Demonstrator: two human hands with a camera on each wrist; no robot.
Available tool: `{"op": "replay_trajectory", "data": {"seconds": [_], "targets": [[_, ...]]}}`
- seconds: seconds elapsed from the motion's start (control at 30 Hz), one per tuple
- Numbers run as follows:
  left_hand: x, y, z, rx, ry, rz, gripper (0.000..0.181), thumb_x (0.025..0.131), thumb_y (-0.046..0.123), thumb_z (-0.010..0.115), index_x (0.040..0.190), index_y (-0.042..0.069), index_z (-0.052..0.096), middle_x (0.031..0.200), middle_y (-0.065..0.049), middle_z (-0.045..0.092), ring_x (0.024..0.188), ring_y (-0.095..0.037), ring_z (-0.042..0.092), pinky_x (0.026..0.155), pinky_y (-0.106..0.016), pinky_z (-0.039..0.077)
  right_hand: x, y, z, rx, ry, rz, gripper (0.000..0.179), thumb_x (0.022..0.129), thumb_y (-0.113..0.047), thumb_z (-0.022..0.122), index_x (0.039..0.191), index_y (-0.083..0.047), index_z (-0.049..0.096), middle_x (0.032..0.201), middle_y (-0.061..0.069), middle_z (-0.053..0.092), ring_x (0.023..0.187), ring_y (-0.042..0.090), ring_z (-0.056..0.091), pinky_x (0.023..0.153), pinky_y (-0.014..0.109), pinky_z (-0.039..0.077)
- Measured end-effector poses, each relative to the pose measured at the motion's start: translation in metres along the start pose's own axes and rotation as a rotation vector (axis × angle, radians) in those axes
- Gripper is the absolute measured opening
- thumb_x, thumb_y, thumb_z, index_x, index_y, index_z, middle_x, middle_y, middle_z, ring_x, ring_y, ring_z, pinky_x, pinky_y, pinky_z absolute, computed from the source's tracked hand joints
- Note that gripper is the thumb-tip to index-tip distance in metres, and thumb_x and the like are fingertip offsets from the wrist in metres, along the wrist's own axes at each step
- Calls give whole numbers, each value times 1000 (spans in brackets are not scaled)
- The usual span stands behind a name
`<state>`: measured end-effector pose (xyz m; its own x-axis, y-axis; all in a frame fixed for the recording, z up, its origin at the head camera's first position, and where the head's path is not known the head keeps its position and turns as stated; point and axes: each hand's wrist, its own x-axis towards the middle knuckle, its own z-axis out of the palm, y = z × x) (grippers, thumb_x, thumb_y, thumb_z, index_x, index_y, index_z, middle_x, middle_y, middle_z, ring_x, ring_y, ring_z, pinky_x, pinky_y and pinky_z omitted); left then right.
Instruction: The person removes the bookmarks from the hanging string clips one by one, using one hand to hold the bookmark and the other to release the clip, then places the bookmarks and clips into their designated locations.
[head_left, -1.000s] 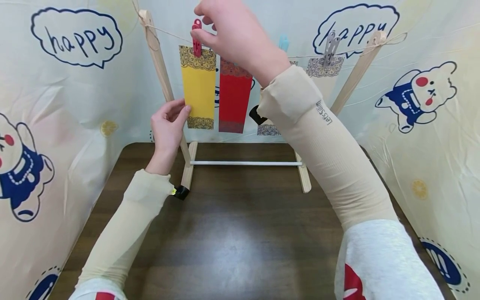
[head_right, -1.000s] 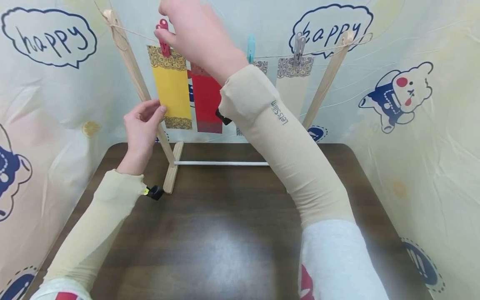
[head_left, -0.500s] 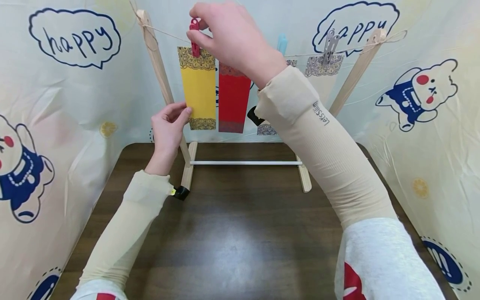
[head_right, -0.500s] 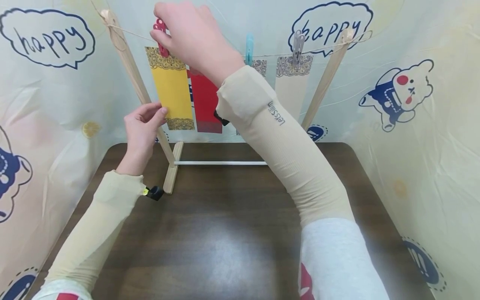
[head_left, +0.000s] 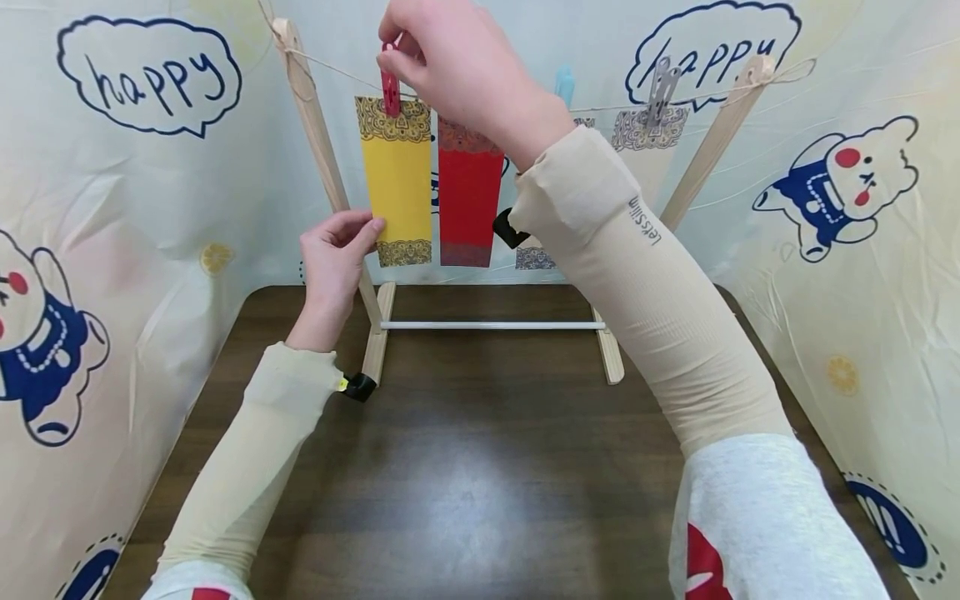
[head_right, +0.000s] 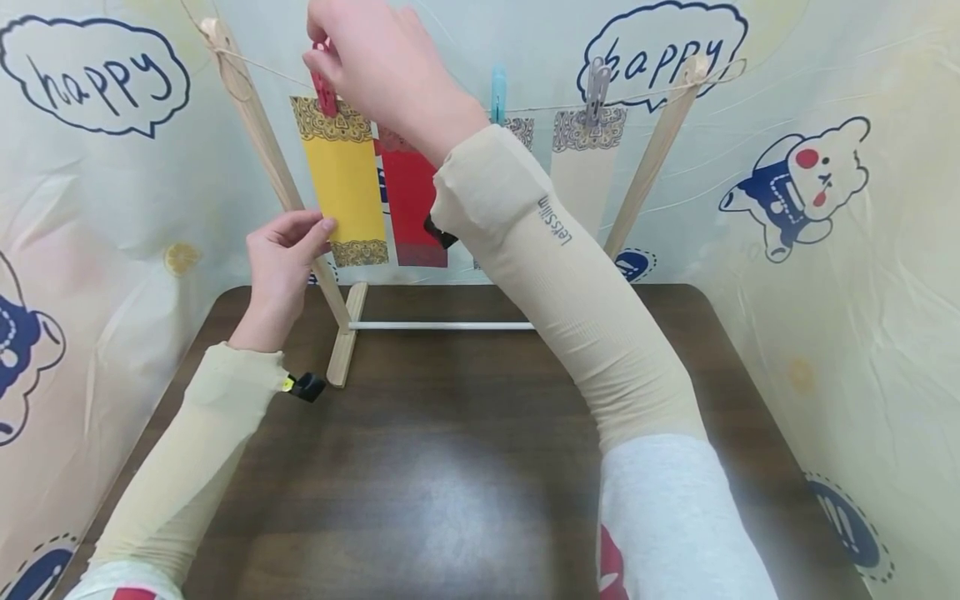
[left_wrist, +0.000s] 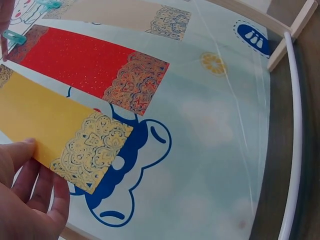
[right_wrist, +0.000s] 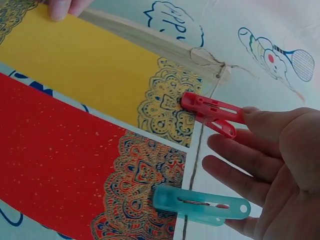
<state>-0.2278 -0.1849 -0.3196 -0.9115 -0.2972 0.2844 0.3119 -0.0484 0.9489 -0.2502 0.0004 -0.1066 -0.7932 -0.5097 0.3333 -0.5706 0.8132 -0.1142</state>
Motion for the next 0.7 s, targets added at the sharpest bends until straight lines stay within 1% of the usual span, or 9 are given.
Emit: {"op": "replay_trajectory", "data": {"seconds": [0.13,0.33,0.57,0.7], "targets": [[0,0,-1,-16,-20,-6,16,89,11,84,102,2,81,87,1,76,79,-11,70,74,-20,58,2,-1,0,29,-19,15,44,111,-37,45,149,-18,54,140,-3,63,116,7,53,100,11,42],[1,-1,-2,-20,-12,-2,15,89,11,84,102,3,81,87,2,76,79,-11,69,75,-20,58,2,0,0,25,-20,3,41,111,-37,44,145,-16,56,139,-2,62,116,6,52,100,10,42],[-1,0,-3,-45,-10,22,11,89,10,83,99,4,82,85,2,75,77,-10,68,74,-20,57,0,1,0,-30,10,-28,40,110,-38,44,142,-17,57,139,-3,61,119,7,53,99,10,42],[-3,1,-2,-59,-5,41,10,89,9,83,98,4,82,84,2,75,75,-10,68,72,-21,57,-1,1,1,-56,40,-50,40,111,-38,43,142,-16,56,140,-1,59,120,9,52,100,11,40]]}}
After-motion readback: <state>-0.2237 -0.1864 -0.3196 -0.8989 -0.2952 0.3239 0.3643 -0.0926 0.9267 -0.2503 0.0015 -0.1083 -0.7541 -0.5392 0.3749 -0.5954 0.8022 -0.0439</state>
